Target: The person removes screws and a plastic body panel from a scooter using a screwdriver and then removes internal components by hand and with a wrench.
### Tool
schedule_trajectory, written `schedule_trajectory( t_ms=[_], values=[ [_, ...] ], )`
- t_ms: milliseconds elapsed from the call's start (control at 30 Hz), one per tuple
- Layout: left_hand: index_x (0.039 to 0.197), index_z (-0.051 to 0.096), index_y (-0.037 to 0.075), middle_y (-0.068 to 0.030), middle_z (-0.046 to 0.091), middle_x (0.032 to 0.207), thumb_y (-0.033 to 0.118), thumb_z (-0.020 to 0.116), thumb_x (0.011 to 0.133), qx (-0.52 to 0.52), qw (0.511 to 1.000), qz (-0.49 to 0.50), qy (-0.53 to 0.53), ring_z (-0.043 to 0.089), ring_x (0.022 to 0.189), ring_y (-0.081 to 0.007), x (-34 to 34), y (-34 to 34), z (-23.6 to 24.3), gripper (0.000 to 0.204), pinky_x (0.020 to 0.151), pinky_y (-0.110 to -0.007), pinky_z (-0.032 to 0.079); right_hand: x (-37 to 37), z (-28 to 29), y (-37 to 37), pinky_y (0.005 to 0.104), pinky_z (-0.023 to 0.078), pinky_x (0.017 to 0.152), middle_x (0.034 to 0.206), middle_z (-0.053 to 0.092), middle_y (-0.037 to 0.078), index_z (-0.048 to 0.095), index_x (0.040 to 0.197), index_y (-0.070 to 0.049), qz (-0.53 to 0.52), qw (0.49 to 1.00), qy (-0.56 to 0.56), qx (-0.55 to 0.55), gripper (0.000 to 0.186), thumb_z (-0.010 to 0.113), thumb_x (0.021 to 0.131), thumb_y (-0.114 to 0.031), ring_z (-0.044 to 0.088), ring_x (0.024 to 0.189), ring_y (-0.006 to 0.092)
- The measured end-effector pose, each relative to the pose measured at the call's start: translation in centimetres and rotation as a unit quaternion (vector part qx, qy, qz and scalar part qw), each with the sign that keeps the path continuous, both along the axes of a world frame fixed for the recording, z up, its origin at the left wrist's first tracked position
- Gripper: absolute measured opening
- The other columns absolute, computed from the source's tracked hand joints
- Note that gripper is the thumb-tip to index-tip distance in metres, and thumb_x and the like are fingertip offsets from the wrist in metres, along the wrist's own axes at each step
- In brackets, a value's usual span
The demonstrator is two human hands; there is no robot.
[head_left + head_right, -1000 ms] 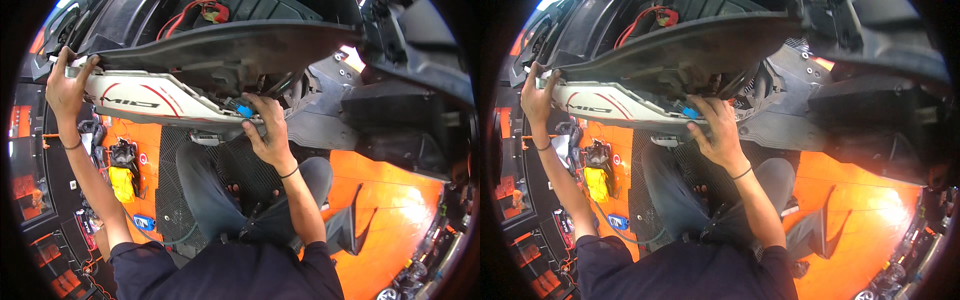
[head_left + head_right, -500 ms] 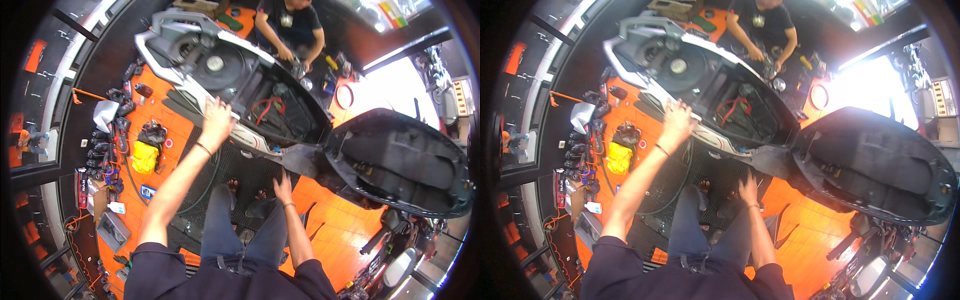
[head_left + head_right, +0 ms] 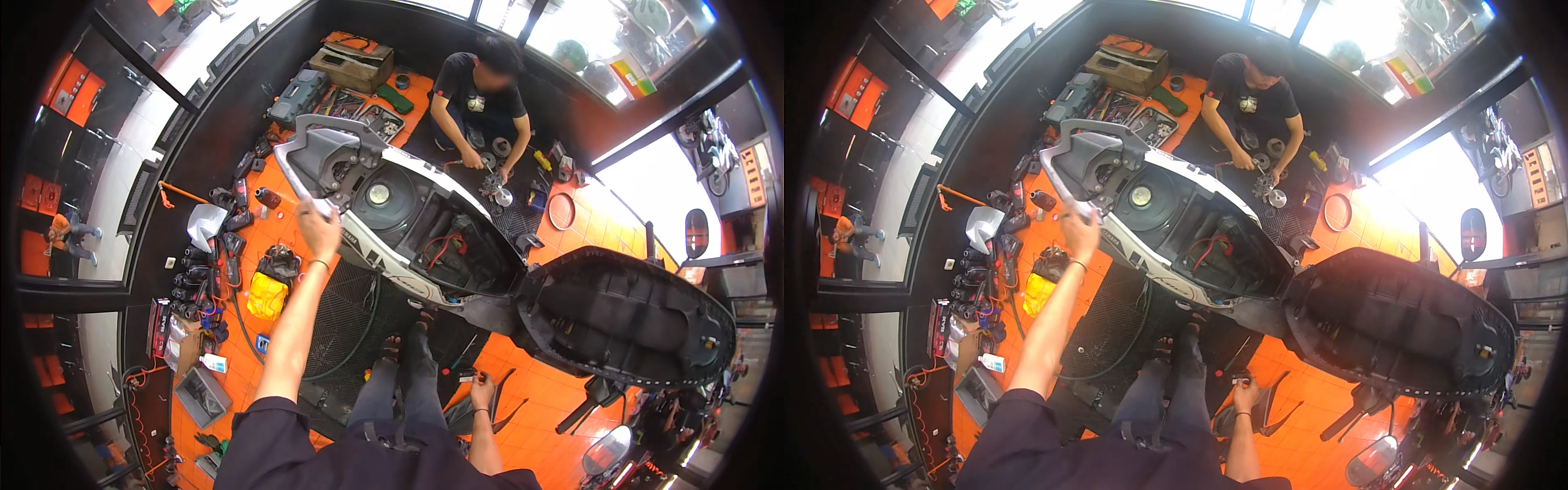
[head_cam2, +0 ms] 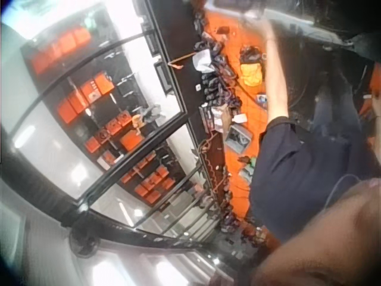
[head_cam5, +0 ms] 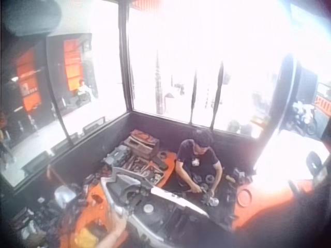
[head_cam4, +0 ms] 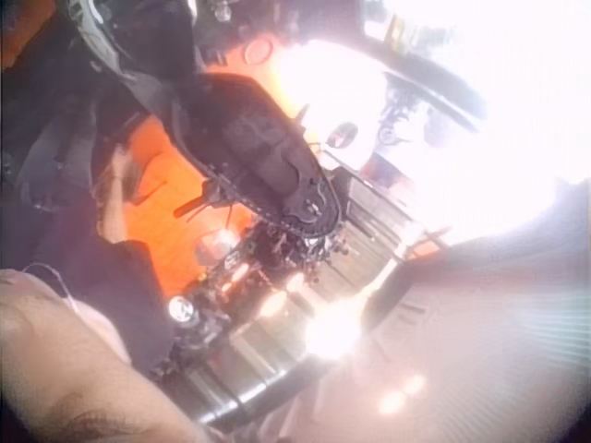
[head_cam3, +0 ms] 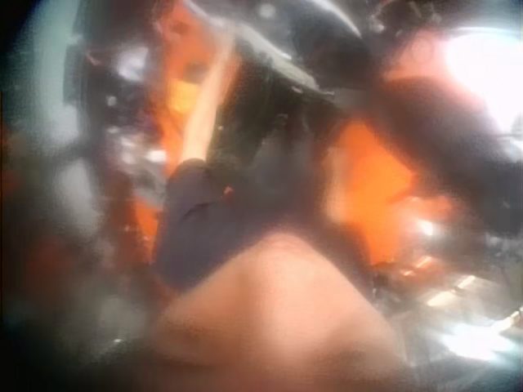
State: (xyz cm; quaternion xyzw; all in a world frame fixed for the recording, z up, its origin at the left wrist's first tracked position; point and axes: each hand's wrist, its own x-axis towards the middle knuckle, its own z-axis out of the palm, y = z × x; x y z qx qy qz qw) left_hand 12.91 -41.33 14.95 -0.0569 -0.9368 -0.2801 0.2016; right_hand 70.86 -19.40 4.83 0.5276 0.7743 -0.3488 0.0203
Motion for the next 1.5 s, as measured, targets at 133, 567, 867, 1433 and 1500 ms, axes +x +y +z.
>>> schedule_trajectory(
  t_ms=[133, 567, 867, 1433, 1500],
  values=[
    [0.141, 0.034, -0.010, -0.0311, 0.047, 0.139, 0.049, 0.064, 0.087, 0.112, 0.967, 0.196, -0.121, 0.045, 0.129, -0.0428, -7.0, -2.0, -0.9, 0.085, 0.110, -0.045, 0.035, -8.5, -1.5, 1.9, 0.0393, 0.050, 0.088, 0.110, 0.064, 0.019, 0.041, 0.136, 0.006, -0.083, 0.987, 0.094, -0.103, 0.059, 0.064, 0.094, -0.029, 0.064, 0.099, 0.0293],
    [0.101, 0.060, -0.009, -0.0291, 0.066, 0.096, 0.029, 0.067, 0.086, 0.150, 0.965, 0.197, -0.088, 0.064, 0.090, -0.0443, -10.7, -2.3, -4.5, 0.042, 0.080, -0.049, 0.048, -28.5, -4.1, 9.2, 0.0420, 0.045, 0.098, 0.126, 0.048, 0.043, -0.001, 0.134, 0.027, -0.272, 0.954, -0.104, -0.065, 0.086, 0.057, 0.094, -0.023, 0.054, 0.119, 0.0463],
    [0.106, 0.056, -0.007, -0.0285, 0.067, 0.085, 0.029, 0.063, 0.085, -0.001, 0.934, 0.342, -0.104, 0.064, 0.077, -0.0472, -11.0, 0.6, -3.3, 0.042, 0.070, -0.054, 0.049, -27.3, -5.9, 10.7, 0.0417, 0.047, 0.094, 0.117, 0.053, 0.041, 0.018, 0.123, 0.022, -0.251, 0.959, -0.117, -0.060, 0.074, 0.065, 0.089, -0.024, 0.059, 0.108, 0.0466],
    [0.107, 0.056, -0.007, -0.0277, 0.067, 0.082, 0.035, 0.063, 0.085, -0.036, 0.915, 0.384, -0.119, 0.065, 0.072, -0.0462, -11.1, 1.3, -2.5, 0.048, 0.062, -0.053, 0.050, -79.3, 8.5, 10.0, 0.0460, 0.049, 0.088, 0.096, 0.066, 0.030, 0.047, 0.140, -0.003, 0.404, 0.894, 0.178, -0.081, 0.058, 0.061, 0.089, -0.027, 0.066, 0.094, 0.0424],
    [0.106, 0.055, -0.007, -0.0279, 0.067, 0.083, 0.036, 0.063, 0.085, -0.032, 0.910, 0.395, -0.117, 0.065, 0.072, -0.0460, -11.2, 1.1, -2.8, 0.048, 0.061, -0.053, 0.050, -79.8, 8.3, 9.2, 0.0457, 0.050, 0.082, 0.086, 0.068, 0.028, 0.047, 0.138, 0.000, 0.376, 0.894, 0.212, -0.121, 0.056, 0.060, 0.090, -0.027, 0.067, 0.085, 0.0423]
  ],
)
